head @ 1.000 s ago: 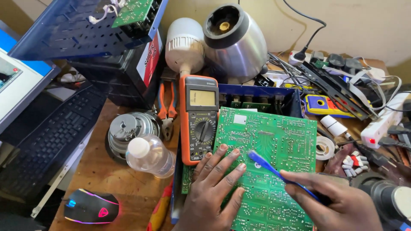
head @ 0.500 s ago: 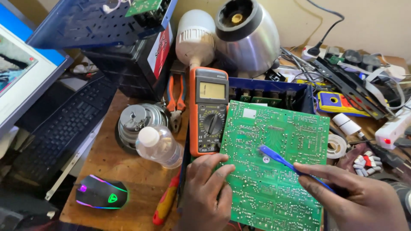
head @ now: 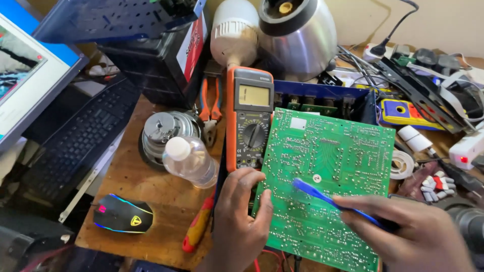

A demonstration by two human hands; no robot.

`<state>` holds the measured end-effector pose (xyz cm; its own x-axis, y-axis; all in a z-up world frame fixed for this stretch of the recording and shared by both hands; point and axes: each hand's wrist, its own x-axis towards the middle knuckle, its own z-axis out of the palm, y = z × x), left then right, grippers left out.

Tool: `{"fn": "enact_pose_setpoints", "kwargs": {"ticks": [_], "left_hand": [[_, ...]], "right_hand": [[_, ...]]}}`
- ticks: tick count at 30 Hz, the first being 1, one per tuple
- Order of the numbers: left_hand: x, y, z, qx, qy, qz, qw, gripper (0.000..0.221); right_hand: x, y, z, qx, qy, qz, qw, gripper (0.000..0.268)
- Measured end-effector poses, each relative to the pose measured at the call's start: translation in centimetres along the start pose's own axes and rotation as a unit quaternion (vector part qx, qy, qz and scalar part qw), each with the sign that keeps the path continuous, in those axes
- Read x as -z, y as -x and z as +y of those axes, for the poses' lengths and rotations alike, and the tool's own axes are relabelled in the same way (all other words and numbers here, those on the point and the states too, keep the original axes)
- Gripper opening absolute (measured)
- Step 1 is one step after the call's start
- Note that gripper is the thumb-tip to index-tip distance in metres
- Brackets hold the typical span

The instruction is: Cleaning a printed circuit board with a brush and testing its components using a multimeter.

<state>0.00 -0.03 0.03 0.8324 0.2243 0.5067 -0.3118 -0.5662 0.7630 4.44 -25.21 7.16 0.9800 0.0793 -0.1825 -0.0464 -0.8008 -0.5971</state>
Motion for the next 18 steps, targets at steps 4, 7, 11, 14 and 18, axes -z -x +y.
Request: {"fn": "enact_pose_setpoints", "kwargs": {"ticks": [4, 7, 11, 14, 18], "left_hand": [[-0.2, 0.3, -0.3, 0.013, -0.008, -0.004, 1.0, 0.027], [-0.1, 0.4, -0.6, 0.054, 0.011, -0.005, 0.998, 0.027], [0.1, 0.1, -0.5, 0.029, 0.02, -0.012, 0.999, 0.027], [0.1, 0.3, -0.2, 0.03, 0.022, -0.028, 0.999, 0.026], [0.2, 0.0, -0.4, 0.04, 0.021, -0.032, 0.998, 0.025]], "right_hand": [[-2.0, -0.1, -1.2, 0.137, -0.065, 0.024, 0.988, 0.022], [-0.3, 0.0, 0.7, 0.162, 0.006, 0.005, 0.987, 0.022], [-0.4, 0.0, 2.3, 0.085, -0.026, 0.004, 0.996, 0.029], [-1.3, 1.1, 2.0, 0.117, -0.033, 0.006, 0.993, 0.026], [0.3, 1.9, 5.5, 0.044, -0.027, -0.002, 0.999, 0.035]]}}
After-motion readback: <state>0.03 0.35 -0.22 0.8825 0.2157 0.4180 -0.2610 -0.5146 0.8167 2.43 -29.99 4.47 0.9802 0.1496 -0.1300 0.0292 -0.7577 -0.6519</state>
